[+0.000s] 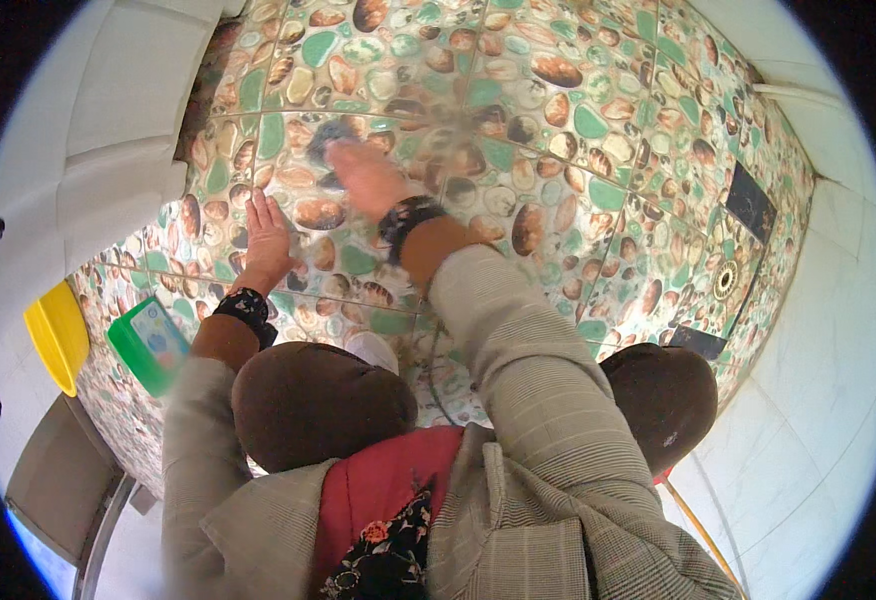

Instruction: The person kneels on a patterned tiled floor and scrubs it with a grey scouring pad. They pour water from a green basin onto the floor and continue scrubbing the wet area with the pad.

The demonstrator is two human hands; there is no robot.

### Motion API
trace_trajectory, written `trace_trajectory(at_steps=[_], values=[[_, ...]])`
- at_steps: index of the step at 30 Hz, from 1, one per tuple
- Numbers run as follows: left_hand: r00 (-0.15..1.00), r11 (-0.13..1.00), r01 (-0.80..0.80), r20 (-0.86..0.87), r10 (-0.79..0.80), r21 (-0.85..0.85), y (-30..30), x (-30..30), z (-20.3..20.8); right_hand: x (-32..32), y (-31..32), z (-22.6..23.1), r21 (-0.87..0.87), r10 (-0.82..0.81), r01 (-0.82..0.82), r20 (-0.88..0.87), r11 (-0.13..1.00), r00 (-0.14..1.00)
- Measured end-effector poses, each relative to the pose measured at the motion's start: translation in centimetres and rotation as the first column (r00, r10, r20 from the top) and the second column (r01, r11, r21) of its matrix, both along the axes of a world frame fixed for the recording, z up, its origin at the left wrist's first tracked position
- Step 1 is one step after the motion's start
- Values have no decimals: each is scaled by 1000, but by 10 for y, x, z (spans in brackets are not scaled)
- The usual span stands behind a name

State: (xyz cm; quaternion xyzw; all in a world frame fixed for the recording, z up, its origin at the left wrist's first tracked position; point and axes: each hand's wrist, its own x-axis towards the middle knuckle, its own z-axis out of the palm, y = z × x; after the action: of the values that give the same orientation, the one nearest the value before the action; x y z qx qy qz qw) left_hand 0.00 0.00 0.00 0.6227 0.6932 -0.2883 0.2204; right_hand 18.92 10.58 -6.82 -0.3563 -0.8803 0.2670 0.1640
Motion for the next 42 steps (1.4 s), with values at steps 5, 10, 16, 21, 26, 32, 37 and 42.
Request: trace_trajectory(at_steps=[5,10,16,21,26,32,37,42], values=[[1000,999,21,22,-22,38,-2,-1,-2,155,35,-7,330,-482,432,82,839,872],[1000,997,12,19,-14,82,-5,-1,-12,238,29,14,68,-807,881,441,467,394],[997,992,74,-4,-74,100,-9,-9,-14,36,-21,4,-719,-622,277,-267,637,736],[996,994,64,55,-69,91,-5,-3,-3,116,-7,-9,10,-198,201,-127,980,972],[994,992,110,-4,-109,64,-6,-1,-5,343,-6,6,-22,-843,873,247,487,477],[989,986,145,19,-147,77,-4,-2,-5,339,-2,9,170,-820,962,566,212,81],[992,991,120,29,-122,50,-3,-1,2,143,5,9,-404,-448,344,-198,848,872],[977,975,213,14,-214,61,-8,-15,-10,165,-2,-6,89,-258,276,-176,957,950]])
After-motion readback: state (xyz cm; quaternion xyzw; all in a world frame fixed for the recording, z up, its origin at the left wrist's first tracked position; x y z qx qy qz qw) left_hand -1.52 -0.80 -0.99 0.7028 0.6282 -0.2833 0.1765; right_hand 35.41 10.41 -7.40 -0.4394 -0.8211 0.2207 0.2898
